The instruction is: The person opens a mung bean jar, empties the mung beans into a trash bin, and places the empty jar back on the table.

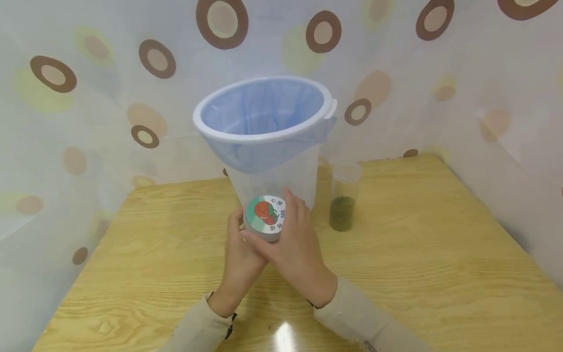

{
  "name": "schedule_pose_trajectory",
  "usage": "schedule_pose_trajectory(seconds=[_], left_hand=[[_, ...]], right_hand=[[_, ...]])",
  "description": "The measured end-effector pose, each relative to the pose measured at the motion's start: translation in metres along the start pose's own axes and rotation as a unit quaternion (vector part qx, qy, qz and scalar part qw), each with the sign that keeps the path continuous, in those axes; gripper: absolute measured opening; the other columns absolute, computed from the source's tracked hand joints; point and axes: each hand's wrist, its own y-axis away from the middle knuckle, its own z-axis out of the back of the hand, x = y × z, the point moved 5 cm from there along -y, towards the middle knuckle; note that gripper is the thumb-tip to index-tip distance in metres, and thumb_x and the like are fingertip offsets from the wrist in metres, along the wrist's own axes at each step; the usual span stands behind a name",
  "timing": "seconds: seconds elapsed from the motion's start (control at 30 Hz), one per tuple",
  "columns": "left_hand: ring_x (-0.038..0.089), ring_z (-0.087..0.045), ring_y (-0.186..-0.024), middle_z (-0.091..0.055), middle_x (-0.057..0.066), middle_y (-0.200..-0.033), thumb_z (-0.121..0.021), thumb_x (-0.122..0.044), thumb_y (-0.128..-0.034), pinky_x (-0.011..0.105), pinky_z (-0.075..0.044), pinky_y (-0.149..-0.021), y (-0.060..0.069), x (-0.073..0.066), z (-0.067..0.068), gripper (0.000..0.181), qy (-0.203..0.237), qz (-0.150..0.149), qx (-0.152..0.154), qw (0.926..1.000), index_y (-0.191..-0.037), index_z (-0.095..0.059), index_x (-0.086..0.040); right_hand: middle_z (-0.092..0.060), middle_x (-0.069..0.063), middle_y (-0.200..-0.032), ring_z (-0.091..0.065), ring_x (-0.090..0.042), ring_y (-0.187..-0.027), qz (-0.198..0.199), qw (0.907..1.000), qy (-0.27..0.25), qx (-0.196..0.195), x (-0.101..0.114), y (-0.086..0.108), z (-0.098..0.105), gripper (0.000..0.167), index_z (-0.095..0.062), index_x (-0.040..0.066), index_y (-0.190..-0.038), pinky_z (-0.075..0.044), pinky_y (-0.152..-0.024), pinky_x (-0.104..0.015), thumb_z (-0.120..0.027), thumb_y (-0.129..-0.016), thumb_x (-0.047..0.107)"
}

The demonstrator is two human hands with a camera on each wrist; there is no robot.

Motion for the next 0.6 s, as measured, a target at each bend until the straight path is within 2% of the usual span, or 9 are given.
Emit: schedule_pose_trajectory(seconds=[0.17, 0.33, 0.5, 0.6], left_hand=[[0.023, -0.045, -0.121, -0.045, 0.011, -0.13, -0.083, -0.008, -0.0695, 0.044, -0.042, -0.099, 0.0004, 0.0015, -0.0025, 0.076, 0.01, 0.01, 0.013, 0.9998, -0.132, -0.038, -0.003], [0.022, -0.045, -0.122, -0.042, 0.01, -0.133, -0.083, -0.006, -0.0695, 0.042, -0.043, -0.099, 0.001, 0.0032, -0.004, 0.08, 0.044, 0.032, 0.049, 0.9973, -0.134, -0.036, -0.005], [0.021, -0.049, -0.114, -0.042, 0.008, -0.133, -0.084, -0.006, -0.0681, 0.04, -0.047, -0.091, 0.0008, 0.006, -0.0043, 0.085, 0.077, 0.07, 0.088, 0.9907, -0.137, -0.034, -0.007], [0.02, -0.049, -0.108, -0.044, 0.007, -0.132, -0.084, -0.007, -0.0665, 0.04, -0.047, -0.088, -0.0002, 0.0066, -0.0042, 0.087, 0.08, 0.087, 0.104, 0.9875, -0.138, -0.034, -0.007]], right_hand=[[-0.041, -0.026, -0.136, -0.047, -0.036, -0.116, 0.003, 1.0, 0.001, 0.007, -0.0027, -0.0003, 0.0012, 0.099, -0.026, -0.006, -0.145, -0.046, -0.091, -0.05, -0.079, -0.076, 0.043], [-0.042, -0.025, -0.137, -0.047, -0.035, -0.117, 0.006, 0.9997, -0.004, 0.025, -0.0052, 0.0004, 0.0033, 0.095, -0.026, -0.006, -0.145, -0.047, -0.09, -0.049, -0.079, -0.078, 0.038], [-0.041, -0.021, -0.139, -0.047, -0.03, -0.118, -0.007, 0.9984, -0.023, 0.052, -0.0082, 0.0001, 0.0074, 0.095, -0.026, -0.003, -0.146, -0.047, -0.09, -0.046, -0.078, -0.079, 0.039], [-0.04, -0.02, -0.141, -0.046, -0.028, -0.118, -0.002, 0.9972, -0.035, 0.066, -0.01, -0.0005, 0.0102, 0.094, -0.026, -0.003, -0.147, -0.046, -0.091, -0.045, -0.078, -0.079, 0.038]])
